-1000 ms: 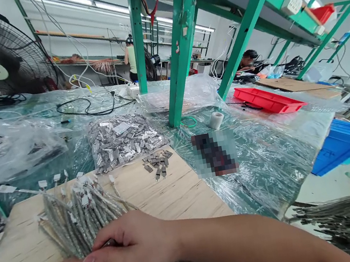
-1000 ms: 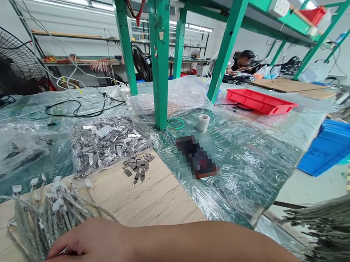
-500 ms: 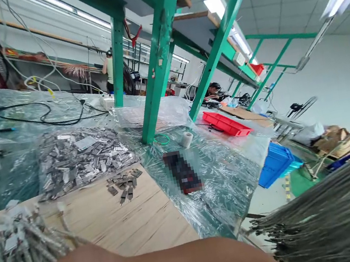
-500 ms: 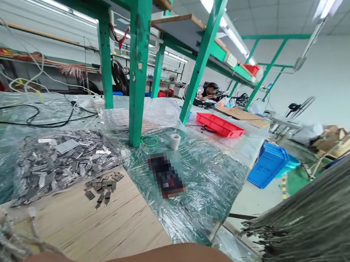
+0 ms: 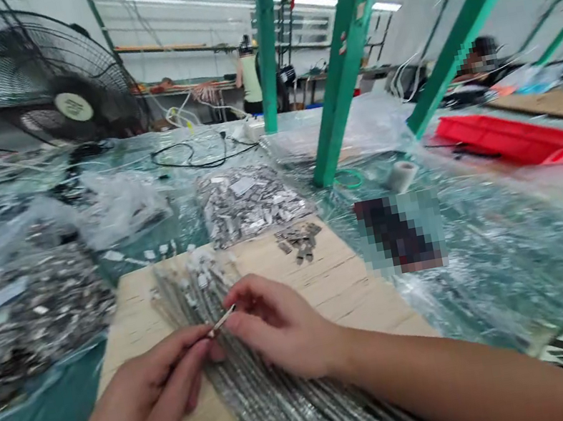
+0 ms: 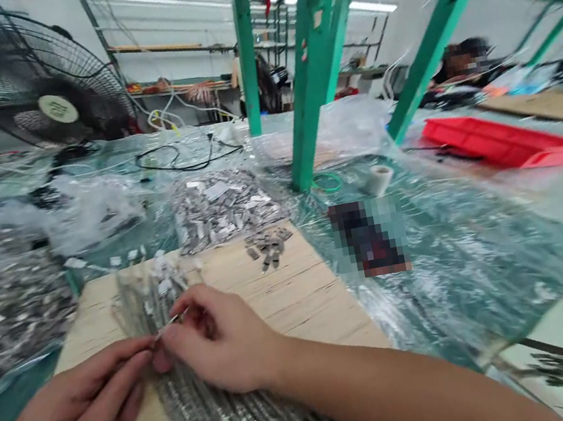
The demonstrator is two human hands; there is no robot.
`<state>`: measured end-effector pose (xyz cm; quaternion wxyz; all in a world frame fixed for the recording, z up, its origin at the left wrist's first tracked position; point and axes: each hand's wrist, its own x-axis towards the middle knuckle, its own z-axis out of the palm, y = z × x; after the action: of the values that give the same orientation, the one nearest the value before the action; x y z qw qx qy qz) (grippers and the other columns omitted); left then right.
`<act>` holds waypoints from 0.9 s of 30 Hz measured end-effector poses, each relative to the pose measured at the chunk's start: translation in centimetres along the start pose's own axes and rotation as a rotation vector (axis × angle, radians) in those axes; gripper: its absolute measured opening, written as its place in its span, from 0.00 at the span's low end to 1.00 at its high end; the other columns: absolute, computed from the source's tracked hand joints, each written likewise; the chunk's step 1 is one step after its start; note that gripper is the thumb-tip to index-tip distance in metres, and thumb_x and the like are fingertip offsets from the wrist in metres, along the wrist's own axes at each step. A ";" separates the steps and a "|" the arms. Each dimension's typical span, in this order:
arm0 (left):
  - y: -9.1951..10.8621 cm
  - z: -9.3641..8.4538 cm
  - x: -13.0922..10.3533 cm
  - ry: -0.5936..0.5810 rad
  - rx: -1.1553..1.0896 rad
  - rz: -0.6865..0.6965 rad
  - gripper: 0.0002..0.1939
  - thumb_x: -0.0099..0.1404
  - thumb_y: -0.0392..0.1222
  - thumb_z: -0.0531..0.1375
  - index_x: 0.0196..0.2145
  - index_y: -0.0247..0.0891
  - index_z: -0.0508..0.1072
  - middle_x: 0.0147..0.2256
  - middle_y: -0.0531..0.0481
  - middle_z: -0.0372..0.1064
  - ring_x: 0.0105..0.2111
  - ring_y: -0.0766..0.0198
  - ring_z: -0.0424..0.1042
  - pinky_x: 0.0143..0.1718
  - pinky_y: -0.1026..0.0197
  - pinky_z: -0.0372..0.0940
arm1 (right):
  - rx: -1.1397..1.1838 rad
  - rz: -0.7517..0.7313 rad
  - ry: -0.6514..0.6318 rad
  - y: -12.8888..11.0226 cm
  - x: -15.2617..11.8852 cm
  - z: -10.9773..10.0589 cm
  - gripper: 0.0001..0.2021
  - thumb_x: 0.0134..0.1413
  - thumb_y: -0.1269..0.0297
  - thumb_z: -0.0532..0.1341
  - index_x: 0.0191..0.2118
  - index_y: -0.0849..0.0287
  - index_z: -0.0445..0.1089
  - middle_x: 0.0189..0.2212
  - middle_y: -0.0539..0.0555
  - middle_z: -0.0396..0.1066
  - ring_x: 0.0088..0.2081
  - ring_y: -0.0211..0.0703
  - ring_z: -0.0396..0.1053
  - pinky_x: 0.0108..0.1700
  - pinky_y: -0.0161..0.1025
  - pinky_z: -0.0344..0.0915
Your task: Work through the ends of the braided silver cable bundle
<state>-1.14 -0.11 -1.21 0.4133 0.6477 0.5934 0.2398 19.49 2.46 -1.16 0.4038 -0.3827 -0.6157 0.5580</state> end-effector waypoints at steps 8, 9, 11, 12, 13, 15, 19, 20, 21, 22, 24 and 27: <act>3.1 0.4 0.1 -0.268 -0.095 -0.011 0.22 0.68 0.56 0.49 0.27 0.38 0.69 0.22 0.56 0.58 0.22 0.69 0.52 0.23 0.66 0.49 | 0.090 0.081 -0.152 -0.3 0.4 -0.2 0.06 0.59 0.66 0.57 0.32 0.61 0.65 0.21 0.45 0.63 0.20 0.31 0.56 0.21 0.29 0.54; 3.0 0.3 0.1 -0.272 -0.104 0.008 0.22 0.68 0.56 0.49 0.27 0.37 0.69 0.23 0.56 0.58 0.23 0.69 0.53 0.25 0.66 0.50 | 0.106 0.080 -0.160 -0.4 0.4 -0.2 0.05 0.59 0.66 0.57 0.33 0.61 0.66 0.23 0.46 0.65 0.20 0.31 0.57 0.21 0.29 0.54; 2.6 0.3 0.1 -0.278 -0.129 0.021 0.21 0.69 0.55 0.49 0.27 0.37 0.68 0.23 0.56 0.59 0.24 0.69 0.54 0.26 0.67 0.51 | 0.126 0.063 -0.171 -0.4 0.4 -0.1 0.04 0.58 0.67 0.58 0.35 0.62 0.67 0.26 0.48 0.69 0.22 0.31 0.59 0.23 0.29 0.56; 2.5 0.3 0.1 -0.285 -0.148 0.015 0.20 0.69 0.55 0.50 0.28 0.37 0.68 0.23 0.56 0.59 0.24 0.69 0.54 0.26 0.67 0.51 | 0.125 0.059 -0.177 -0.4 0.4 -0.1 0.04 0.58 0.67 0.58 0.35 0.62 0.68 0.27 0.49 0.69 0.23 0.31 0.59 0.24 0.29 0.56; 2.4 0.3 0.1 -0.297 -0.176 0.001 0.19 0.69 0.54 0.50 0.29 0.37 0.68 0.23 0.56 0.59 0.23 0.70 0.53 0.25 0.67 0.50 | 0.119 0.063 -0.182 -0.3 0.4 -0.1 0.05 0.58 0.67 0.58 0.33 0.62 0.68 0.27 0.49 0.70 0.23 0.31 0.59 0.24 0.29 0.57; 2.3 0.5 0.2 -0.320 -0.250 -0.044 0.18 0.69 0.54 0.50 0.32 0.37 0.68 0.22 0.57 0.58 0.21 0.70 0.50 0.22 0.67 0.47 | 0.104 0.095 -0.189 -0.2 0.4 -0.1 0.07 0.58 0.67 0.58 0.31 0.63 0.69 0.26 0.50 0.70 0.22 0.31 0.59 0.24 0.29 0.56; 2.5 0.7 0.1 -0.325 -0.332 -0.089 0.18 0.68 0.55 0.50 0.34 0.37 0.68 0.21 0.59 0.53 0.20 0.71 0.45 0.20 0.68 0.43 | 0.096 0.165 -0.171 -0.1 0.4 -0.2 0.07 0.57 0.66 0.59 0.30 0.63 0.68 0.24 0.49 0.70 0.20 0.30 0.58 0.22 0.29 0.55; 2.6 0.8 0.0 -0.322 -0.330 -0.083 0.18 0.68 0.55 0.51 0.34 0.37 0.68 0.21 0.59 0.52 0.20 0.71 0.45 0.20 0.68 0.44 | 0.099 0.175 -0.163 -0.2 0.4 -0.2 0.07 0.57 0.66 0.59 0.30 0.63 0.68 0.23 0.49 0.70 0.20 0.30 0.58 0.21 0.29 0.55; 2.6 0.8 0.0 -0.321 -0.325 -0.075 0.18 0.68 0.56 0.51 0.34 0.38 0.68 0.21 0.59 0.51 0.20 0.71 0.45 0.21 0.68 0.44 | 0.100 0.185 -0.157 -0.2 0.4 -0.2 0.07 0.57 0.66 0.60 0.29 0.62 0.67 0.23 0.48 0.69 0.19 0.30 0.59 0.21 0.29 0.55; 2.5 0.9 -0.1 -0.321 -0.317 -0.067 0.18 0.68 0.56 0.52 0.35 0.38 0.68 0.21 0.59 0.52 0.21 0.71 0.47 0.21 0.69 0.46 | 0.100 0.195 -0.154 -0.2 0.4 -0.2 0.07 0.56 0.66 0.60 0.29 0.62 0.67 0.22 0.48 0.69 0.19 0.30 0.59 0.21 0.29 0.55; 2.3 0.9 -0.1 -0.318 -0.281 -0.060 0.17 0.67 0.56 0.52 0.35 0.39 0.68 0.24 0.57 0.55 0.24 0.70 0.52 0.24 0.69 0.51 | 0.088 0.207 -0.155 -0.2 0.4 -0.2 0.07 0.55 0.66 0.61 0.28 0.62 0.66 0.21 0.47 0.67 0.19 0.31 0.59 0.21 0.28 0.54; 2.1 0.8 0.1 -0.303 -0.191 -0.048 0.18 0.68 0.56 0.51 0.36 0.39 0.68 0.30 0.53 0.63 0.32 0.65 0.62 0.33 0.67 0.60 | 0.058 0.201 -0.160 0.0 0.5 -0.3 0.07 0.53 0.64 0.62 0.29 0.62 0.66 0.20 0.45 0.64 0.20 0.30 0.59 0.20 0.28 0.52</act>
<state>0.71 -0.16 0.02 0.5633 0.6199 0.5140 0.1851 19.55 3.00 -1.08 0.3064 -0.3846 -0.5881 0.6421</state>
